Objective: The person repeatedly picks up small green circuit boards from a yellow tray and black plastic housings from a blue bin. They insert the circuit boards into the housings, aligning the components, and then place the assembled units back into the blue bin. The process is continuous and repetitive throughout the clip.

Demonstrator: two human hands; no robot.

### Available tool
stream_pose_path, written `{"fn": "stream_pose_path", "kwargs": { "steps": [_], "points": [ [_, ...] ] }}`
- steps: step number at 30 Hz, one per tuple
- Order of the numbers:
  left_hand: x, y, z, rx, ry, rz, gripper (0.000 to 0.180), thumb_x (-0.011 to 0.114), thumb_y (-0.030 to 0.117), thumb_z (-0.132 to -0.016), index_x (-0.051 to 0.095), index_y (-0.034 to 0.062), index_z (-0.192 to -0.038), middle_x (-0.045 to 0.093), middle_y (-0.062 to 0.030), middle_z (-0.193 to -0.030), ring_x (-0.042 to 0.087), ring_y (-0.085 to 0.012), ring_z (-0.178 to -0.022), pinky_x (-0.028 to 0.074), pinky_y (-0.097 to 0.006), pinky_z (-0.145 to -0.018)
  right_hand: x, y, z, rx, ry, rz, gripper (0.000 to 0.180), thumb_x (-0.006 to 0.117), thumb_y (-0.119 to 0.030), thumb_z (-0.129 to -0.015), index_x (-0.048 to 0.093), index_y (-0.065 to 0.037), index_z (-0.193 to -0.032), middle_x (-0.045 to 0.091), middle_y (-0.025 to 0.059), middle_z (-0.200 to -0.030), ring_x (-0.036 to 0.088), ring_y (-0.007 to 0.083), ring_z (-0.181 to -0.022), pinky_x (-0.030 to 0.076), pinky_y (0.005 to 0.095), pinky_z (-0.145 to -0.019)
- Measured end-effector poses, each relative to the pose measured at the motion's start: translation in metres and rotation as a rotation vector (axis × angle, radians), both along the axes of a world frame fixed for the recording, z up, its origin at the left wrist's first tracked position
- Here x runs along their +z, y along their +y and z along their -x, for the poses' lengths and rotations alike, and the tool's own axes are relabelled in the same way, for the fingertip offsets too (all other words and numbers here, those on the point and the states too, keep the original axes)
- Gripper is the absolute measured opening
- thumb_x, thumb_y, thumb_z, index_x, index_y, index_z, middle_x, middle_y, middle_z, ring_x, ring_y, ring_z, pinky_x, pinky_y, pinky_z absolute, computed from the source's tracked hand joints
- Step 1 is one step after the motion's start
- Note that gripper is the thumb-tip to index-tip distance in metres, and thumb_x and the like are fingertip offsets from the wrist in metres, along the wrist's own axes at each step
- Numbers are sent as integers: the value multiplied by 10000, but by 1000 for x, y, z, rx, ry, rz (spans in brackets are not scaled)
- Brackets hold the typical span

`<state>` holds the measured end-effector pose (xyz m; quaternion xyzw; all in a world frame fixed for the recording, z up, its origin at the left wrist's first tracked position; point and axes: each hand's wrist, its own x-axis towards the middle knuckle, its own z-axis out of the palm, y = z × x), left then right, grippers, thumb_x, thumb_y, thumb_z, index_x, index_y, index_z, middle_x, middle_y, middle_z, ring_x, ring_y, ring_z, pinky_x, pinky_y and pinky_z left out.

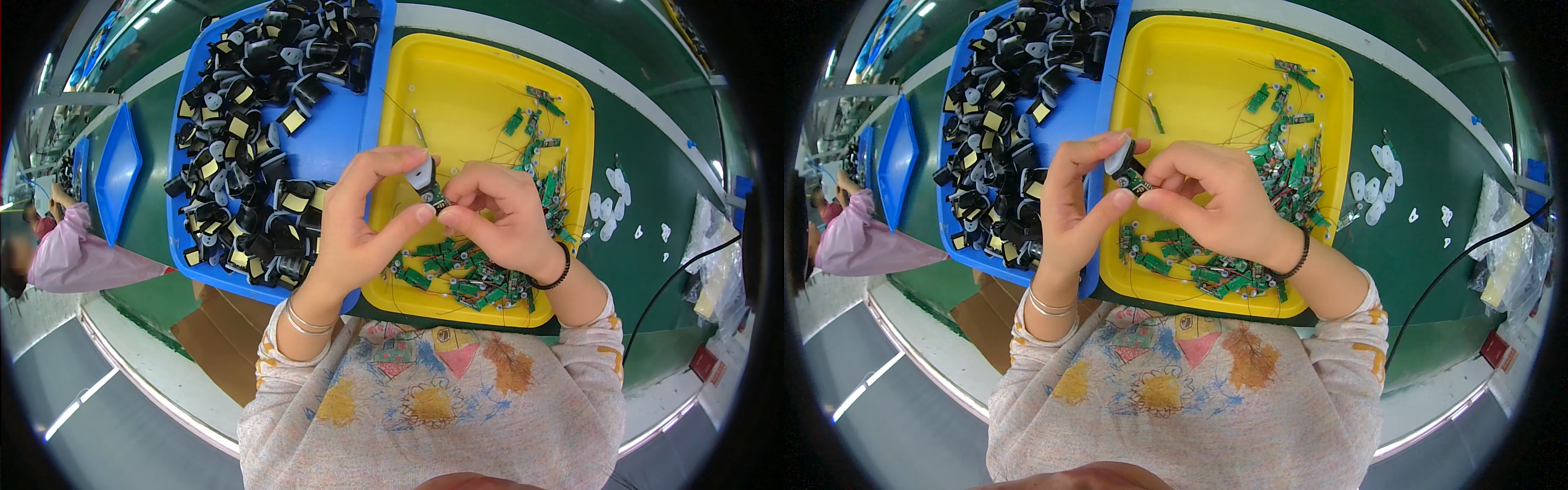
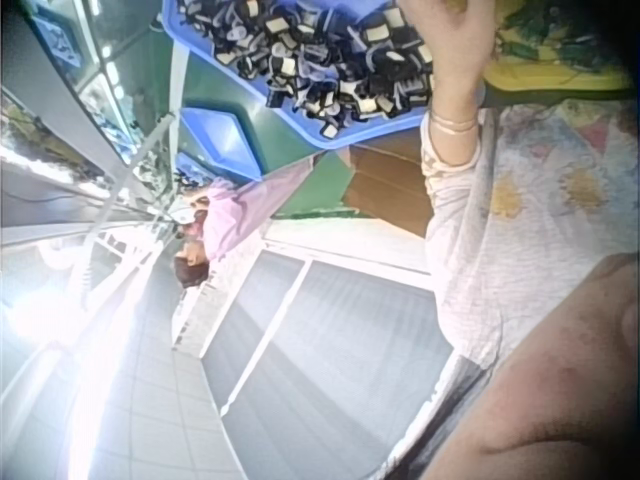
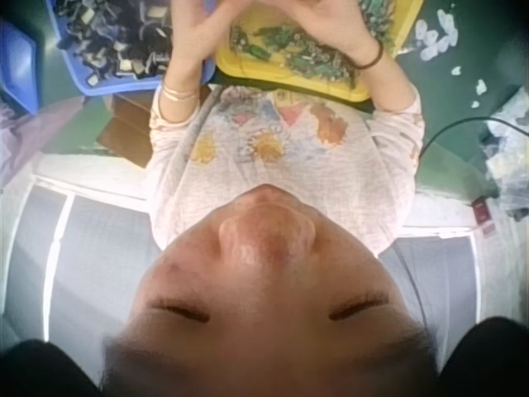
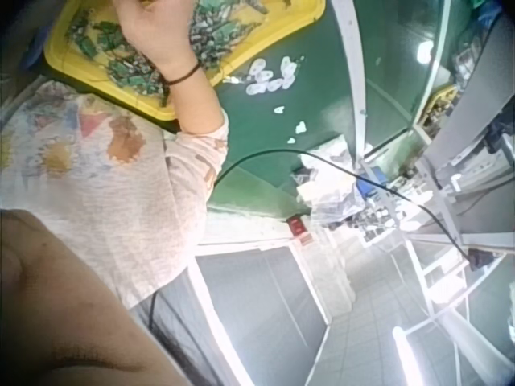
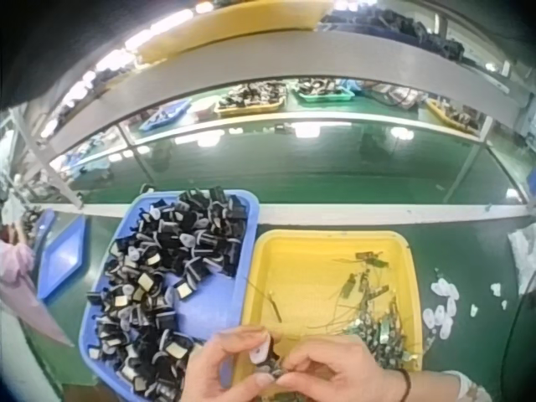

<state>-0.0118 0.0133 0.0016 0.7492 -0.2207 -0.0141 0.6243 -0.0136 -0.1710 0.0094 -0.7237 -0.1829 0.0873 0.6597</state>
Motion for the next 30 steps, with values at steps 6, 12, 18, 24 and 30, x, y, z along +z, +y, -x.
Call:
{"fn": "stream_pose_path", "kwargs": {
  "steps": [6, 12, 18, 24, 30],
  "points": [
    [5, -8, 1, -66, 162, 125, 549, 724, 144, -676, 461, -8, -1134, 590, -139, -1041, 547, -213, -1002, 395, -332, -888, -2, 4, -2, 131, -343, 135, 88, 626, -35, -719, 563, -48, -779, 554, 74, -720, 566, 205, -610, 448, 281, -543],
    [2, -4, 2, -102, 257, 128, 643, 730, 268, -677, 452, -61, -1155, 553, -210, -1084, 527, -244, -1061, 388, -338, -920, -2, 4, -4, 159, -352, 157, 87, 628, -45, -720, 562, -51, -777, 552, 59, -725, 558, 229, -643, 439, 293, -559],
    [6, -1, 1, -53, 45, 3, 569, 739, 295, -650, 533, 33, -1111, 585, -74, -1110, 436, -313, -1173, 225, -428, -1016, -4, 4, -6, 179, -360, 153, 103, 638, -55, -711, 569, -54, -787, 545, 63, -710, 550, 232, -632, 435, 301, -557],
    [1, 0, -2, 37, 61, 69, 709, 735, 365, -631, 470, 66, -1217, 514, -101, -1209, 334, -334, -1241, 194, -460, -1022, 7, 8, -19, 225, -445, 255, 102, 632, -86, -722, 567, -51, -793, 546, 76, -706, 553, 248, -637, 442, 318, -567],
    [-4, 25, -27, 604, -295, -908, 623, 633, 436, -705, 468, 116, -1213, 456, -126, -1195, 349, -320, -1132, 283, -474, -889, 0, -27, -139, -109, -694, 786, 121, 593, -171, -774, 569, -68, -833, 591, 90, -753, 577, 256, -682, 463, 331, -586]
  ]
}}
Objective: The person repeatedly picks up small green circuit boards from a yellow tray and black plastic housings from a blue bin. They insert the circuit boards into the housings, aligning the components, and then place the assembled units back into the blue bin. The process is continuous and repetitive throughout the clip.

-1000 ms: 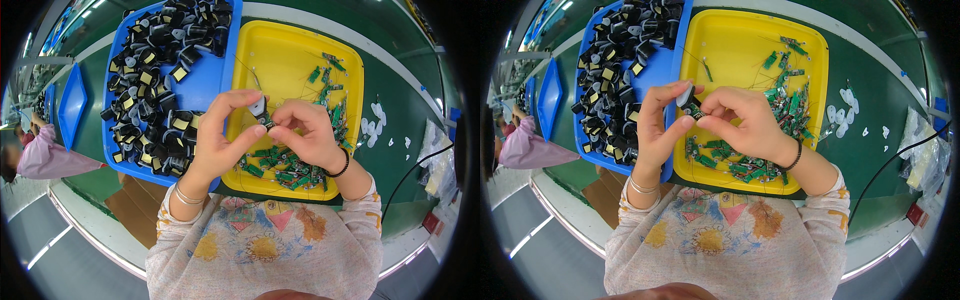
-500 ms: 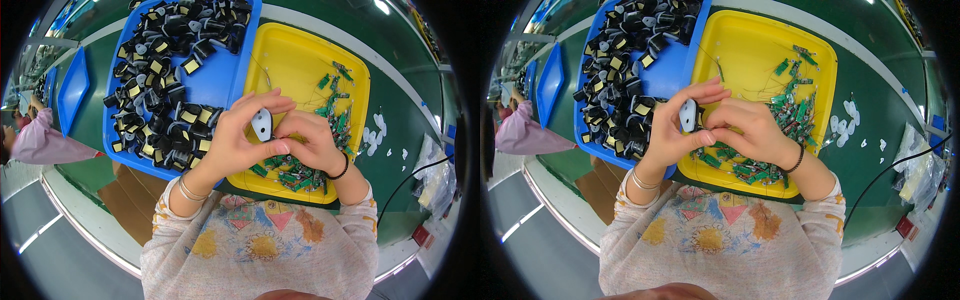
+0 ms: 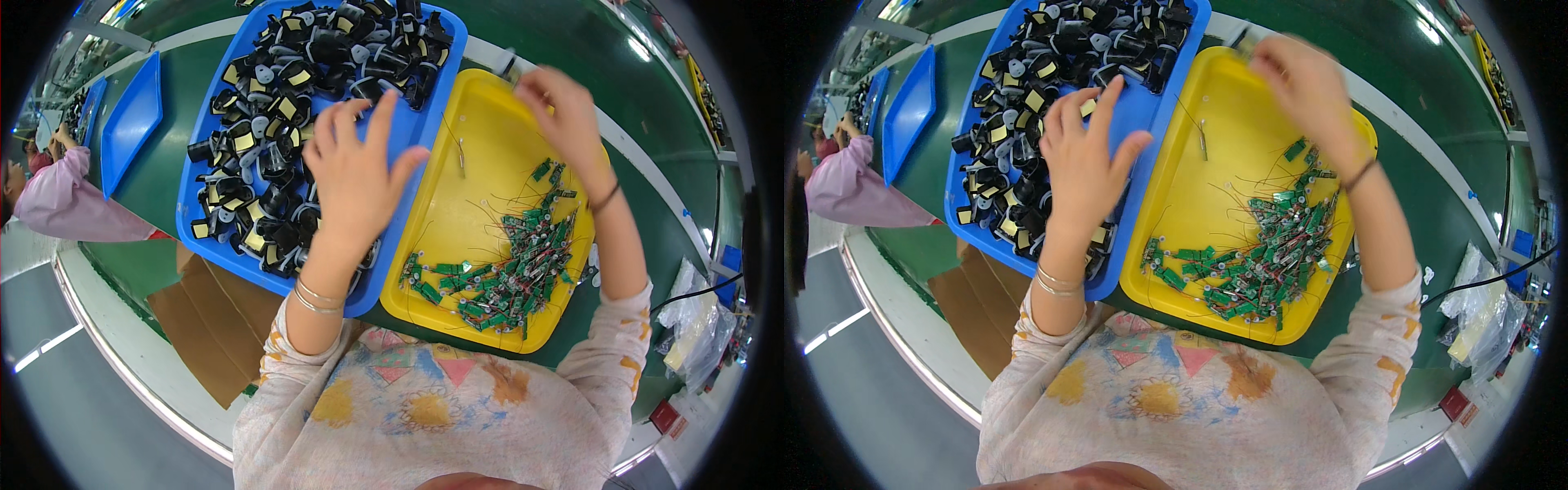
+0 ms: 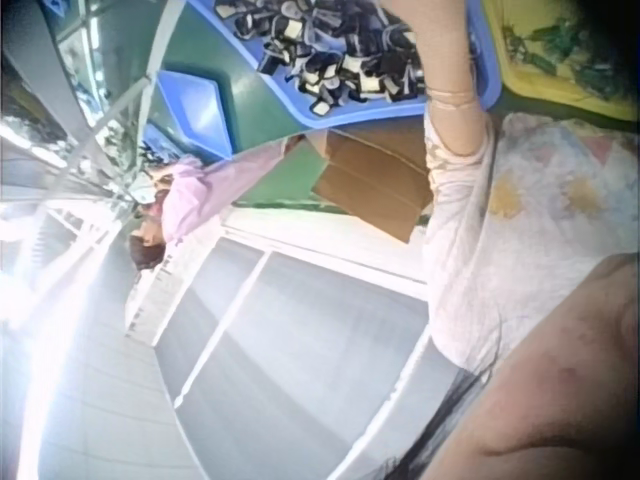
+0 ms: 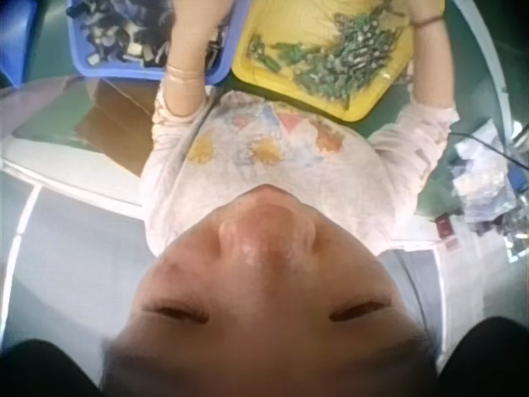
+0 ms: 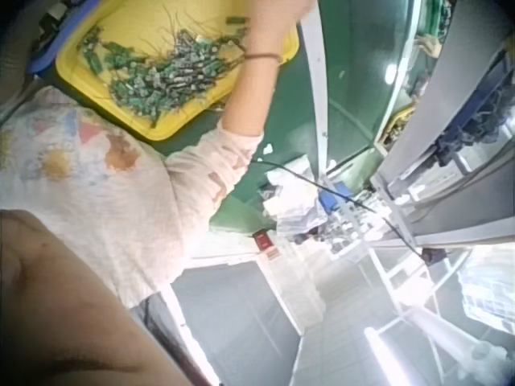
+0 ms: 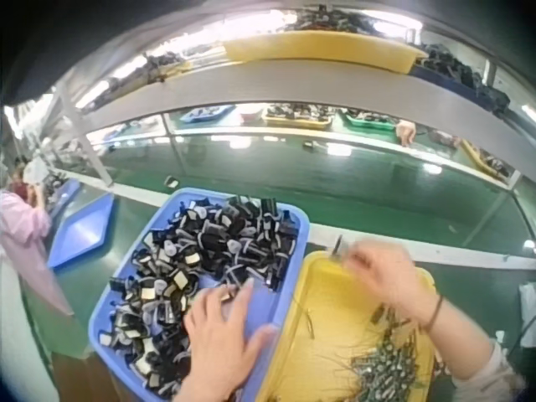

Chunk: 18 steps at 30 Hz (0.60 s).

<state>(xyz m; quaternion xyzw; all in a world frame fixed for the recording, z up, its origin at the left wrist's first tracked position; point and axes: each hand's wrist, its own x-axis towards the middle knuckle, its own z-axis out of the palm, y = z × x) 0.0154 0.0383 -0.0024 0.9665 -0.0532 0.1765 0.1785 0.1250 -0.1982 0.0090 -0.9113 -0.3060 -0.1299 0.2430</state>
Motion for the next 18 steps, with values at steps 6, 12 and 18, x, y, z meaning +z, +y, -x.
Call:
{"fn": "stream_pose_path", "kwargs": {
  "steps": [6, 12, 18],
  "points": [
    [-27, 16, -20, 156, 12, -243, 341, 590, 346, -773, 586, 165, -1062, 595, -14, -994, 456, -213, -1026, 269, -455, -865, -50, -71, -110, -354, -75, 409, 144, 575, -232, -799, 590, -98, -848, 624, 79, -769, 595, 259, -720, 477, 364, -616],
    [-13, 17, -18, 143, -39, -69, 175, 683, 249, -684, 595, 133, -780, 596, 3, -725, 534, -202, -819, 322, -392, -733, -29, -45, -70, -244, -274, 221, 193, 590, -258, -776, 584, -83, -857, 597, 63, -818, 557, 243, -816, 443, 335, -690],
    [8, 0, -2, -14, -21, 552, 247, 659, 76, -718, 561, 44, -943, 564, -18, -771, 472, -76, -650, 364, -201, -562, -12, 39, 48, -74, 183, 209, 235, 644, -256, -718, 548, -52, -786, 559, 78, -783, 536, 261, -808, 434, 354, -687]
  ]
}}
